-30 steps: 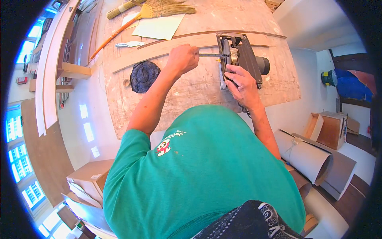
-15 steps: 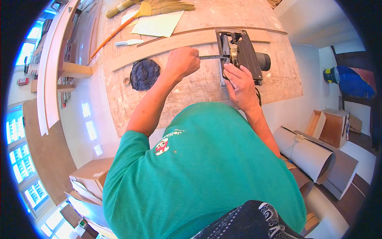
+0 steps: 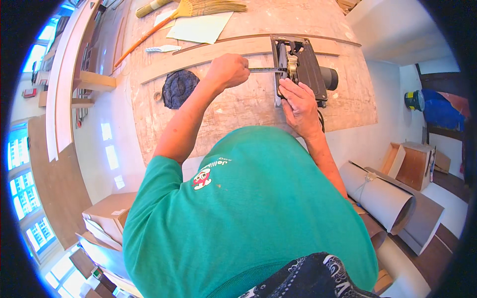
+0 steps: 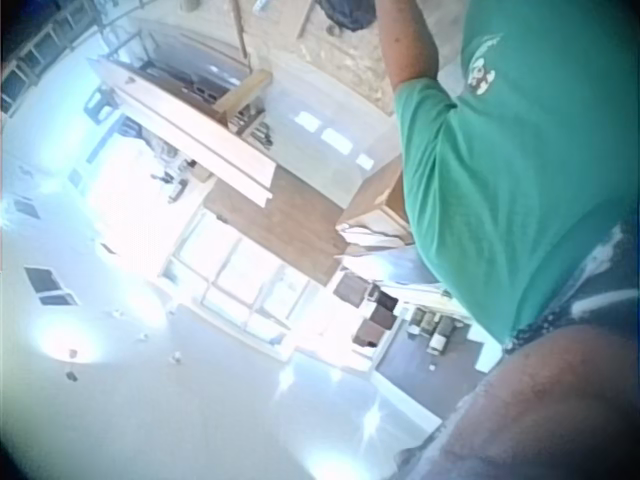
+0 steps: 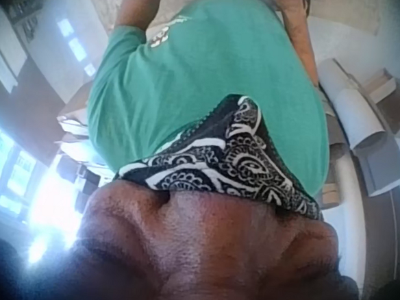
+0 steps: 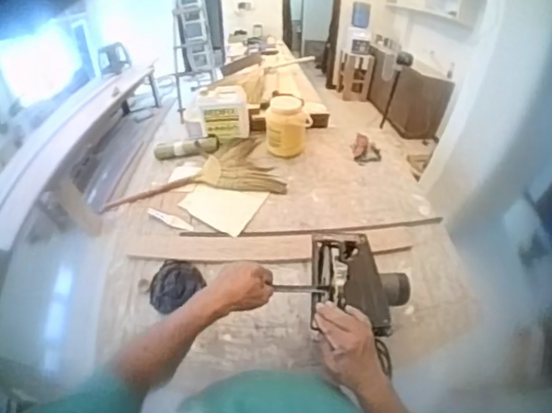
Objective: The person uses a screwdriver to loosen and remove screws from the casing of a circular saw, then uses a tape measure to check the internal dimensions of the saw's blade housing.
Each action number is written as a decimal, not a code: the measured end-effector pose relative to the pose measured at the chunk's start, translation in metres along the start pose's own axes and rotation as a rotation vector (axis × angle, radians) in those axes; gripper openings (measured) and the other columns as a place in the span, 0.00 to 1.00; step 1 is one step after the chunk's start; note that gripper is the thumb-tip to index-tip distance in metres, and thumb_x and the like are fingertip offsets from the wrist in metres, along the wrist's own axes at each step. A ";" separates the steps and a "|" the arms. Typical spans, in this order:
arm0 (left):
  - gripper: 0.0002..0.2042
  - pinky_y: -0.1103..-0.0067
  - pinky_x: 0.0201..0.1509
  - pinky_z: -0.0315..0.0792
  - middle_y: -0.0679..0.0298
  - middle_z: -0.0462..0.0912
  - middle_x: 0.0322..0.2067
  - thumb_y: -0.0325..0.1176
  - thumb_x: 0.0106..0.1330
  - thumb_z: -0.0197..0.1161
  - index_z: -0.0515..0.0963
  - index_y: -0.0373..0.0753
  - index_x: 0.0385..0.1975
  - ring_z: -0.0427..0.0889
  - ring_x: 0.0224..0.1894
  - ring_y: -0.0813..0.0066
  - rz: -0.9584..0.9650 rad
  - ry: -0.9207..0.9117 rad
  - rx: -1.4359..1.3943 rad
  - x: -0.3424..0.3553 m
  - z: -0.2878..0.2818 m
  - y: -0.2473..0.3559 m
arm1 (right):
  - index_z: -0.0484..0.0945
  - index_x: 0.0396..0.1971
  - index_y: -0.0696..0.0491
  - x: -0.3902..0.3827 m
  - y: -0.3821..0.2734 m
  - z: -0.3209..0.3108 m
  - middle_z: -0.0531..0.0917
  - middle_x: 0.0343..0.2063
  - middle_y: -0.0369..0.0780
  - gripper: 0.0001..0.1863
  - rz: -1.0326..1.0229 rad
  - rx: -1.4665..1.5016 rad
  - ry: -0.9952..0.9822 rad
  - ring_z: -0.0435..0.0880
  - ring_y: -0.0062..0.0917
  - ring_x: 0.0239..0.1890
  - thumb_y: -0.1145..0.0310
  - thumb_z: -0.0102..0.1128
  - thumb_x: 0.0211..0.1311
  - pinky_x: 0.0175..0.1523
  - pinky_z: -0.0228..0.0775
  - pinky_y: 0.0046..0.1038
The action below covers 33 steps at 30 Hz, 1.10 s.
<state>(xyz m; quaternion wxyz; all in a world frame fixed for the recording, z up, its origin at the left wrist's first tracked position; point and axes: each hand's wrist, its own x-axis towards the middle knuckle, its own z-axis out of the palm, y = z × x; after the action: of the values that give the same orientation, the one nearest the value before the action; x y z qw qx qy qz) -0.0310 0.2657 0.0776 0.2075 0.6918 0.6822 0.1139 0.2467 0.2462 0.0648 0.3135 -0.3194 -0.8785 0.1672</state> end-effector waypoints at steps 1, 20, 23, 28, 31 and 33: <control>0.13 0.56 0.51 0.79 0.47 0.88 0.36 0.38 0.60 0.56 0.88 0.42 0.31 0.87 0.43 0.43 -0.003 -0.013 -0.006 0.001 -0.001 -0.001 | 0.85 0.53 0.57 0.000 0.000 0.000 0.85 0.59 0.42 0.22 -0.002 0.000 -0.002 0.82 0.34 0.65 0.79 0.68 0.55 0.70 0.67 0.44; 0.07 0.63 0.37 0.81 0.57 0.86 0.28 0.33 0.59 0.64 0.85 0.36 0.25 0.87 0.32 0.55 0.491 -0.216 0.249 0.050 0.030 -0.056 | 0.84 0.53 0.58 0.003 -0.003 -0.004 0.85 0.59 0.42 0.23 -0.018 0.011 -0.025 0.81 0.35 0.65 0.80 0.69 0.53 0.70 0.66 0.44; 0.09 0.64 0.34 0.80 0.57 0.84 0.25 0.33 0.60 0.64 0.83 0.34 0.22 0.86 0.29 0.59 0.630 -0.272 0.305 0.048 0.011 -0.036 | 0.84 0.53 0.58 0.002 -0.001 -0.006 0.84 0.59 0.43 0.23 0.001 0.015 -0.030 0.81 0.36 0.65 0.80 0.69 0.53 0.70 0.67 0.44; 0.13 0.69 0.27 0.76 0.59 0.80 0.19 0.33 0.60 0.66 0.78 0.30 0.18 0.82 0.22 0.68 -0.148 -0.686 -0.244 0.040 -0.023 0.000 | 0.84 0.53 0.58 0.003 0.000 -0.007 0.84 0.59 0.43 0.23 0.019 0.026 -0.049 0.81 0.37 0.64 0.80 0.69 0.53 0.70 0.67 0.44; 0.14 0.72 0.23 0.74 0.60 0.79 0.18 0.33 0.61 0.66 0.78 0.30 0.17 0.79 0.19 0.70 0.129 -0.646 -0.295 0.052 0.008 -0.036 | 0.84 0.53 0.58 0.006 -0.003 -0.011 0.84 0.59 0.43 0.24 0.018 0.049 -0.063 0.81 0.38 0.64 0.81 0.69 0.53 0.69 0.67 0.45; 0.15 0.70 0.20 0.74 0.59 0.78 0.16 0.33 0.61 0.63 0.76 0.32 0.14 0.82 0.17 0.68 0.032 -0.645 -0.393 0.051 0.008 -0.036 | 0.84 0.53 0.58 0.009 -0.005 -0.012 0.84 0.59 0.44 0.24 0.029 0.071 -0.078 0.81 0.38 0.65 0.81 0.69 0.52 0.69 0.67 0.45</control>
<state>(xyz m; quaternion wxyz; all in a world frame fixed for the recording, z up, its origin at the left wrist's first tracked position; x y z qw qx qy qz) -0.0572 0.3146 0.0478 0.5387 0.6496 0.5361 0.0221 0.2476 0.2496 0.0802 0.2878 -0.3144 -0.8787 0.2149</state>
